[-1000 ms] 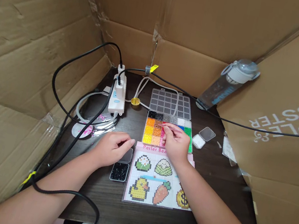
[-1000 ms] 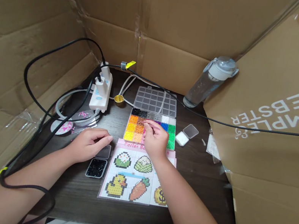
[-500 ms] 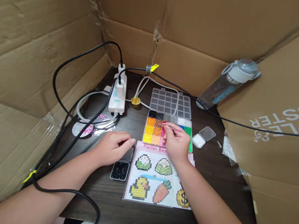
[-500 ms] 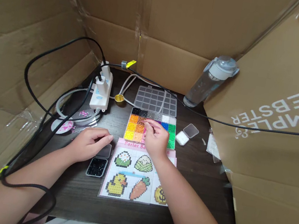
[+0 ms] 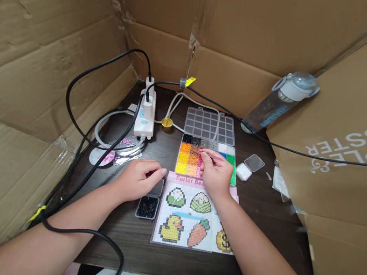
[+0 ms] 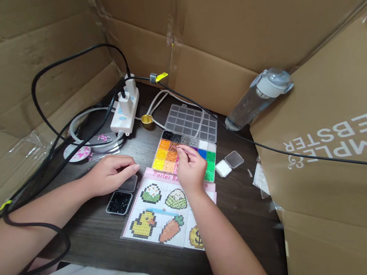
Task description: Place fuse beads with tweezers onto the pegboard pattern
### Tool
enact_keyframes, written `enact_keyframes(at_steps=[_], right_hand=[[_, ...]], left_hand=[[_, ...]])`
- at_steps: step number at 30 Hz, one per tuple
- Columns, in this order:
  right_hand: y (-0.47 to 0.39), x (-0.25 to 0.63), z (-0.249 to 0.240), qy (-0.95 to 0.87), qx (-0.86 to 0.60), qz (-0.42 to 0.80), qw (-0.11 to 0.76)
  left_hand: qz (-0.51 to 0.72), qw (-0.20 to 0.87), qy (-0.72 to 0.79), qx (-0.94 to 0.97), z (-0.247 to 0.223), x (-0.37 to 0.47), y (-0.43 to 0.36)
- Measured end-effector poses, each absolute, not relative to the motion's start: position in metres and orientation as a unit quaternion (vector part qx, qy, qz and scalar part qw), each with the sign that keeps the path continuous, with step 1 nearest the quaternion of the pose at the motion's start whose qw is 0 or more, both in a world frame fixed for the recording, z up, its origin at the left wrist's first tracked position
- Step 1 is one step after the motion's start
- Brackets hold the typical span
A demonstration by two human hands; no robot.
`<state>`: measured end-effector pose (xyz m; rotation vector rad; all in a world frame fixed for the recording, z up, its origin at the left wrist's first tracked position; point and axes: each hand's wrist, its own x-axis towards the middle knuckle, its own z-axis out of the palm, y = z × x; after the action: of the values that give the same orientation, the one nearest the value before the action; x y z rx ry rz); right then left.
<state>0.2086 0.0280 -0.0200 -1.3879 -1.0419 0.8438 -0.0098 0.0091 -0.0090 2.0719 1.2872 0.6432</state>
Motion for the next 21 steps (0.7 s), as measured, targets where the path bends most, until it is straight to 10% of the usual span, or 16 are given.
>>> enact_keyframes(at_steps=[21], right_hand=[[0.0277,0.209,-0.0226,-0.46,-0.594,0.346,0.562]], left_hand=[[0.244,0.298,0.482,0.787,-0.0092,-0.0093,0.0095]])
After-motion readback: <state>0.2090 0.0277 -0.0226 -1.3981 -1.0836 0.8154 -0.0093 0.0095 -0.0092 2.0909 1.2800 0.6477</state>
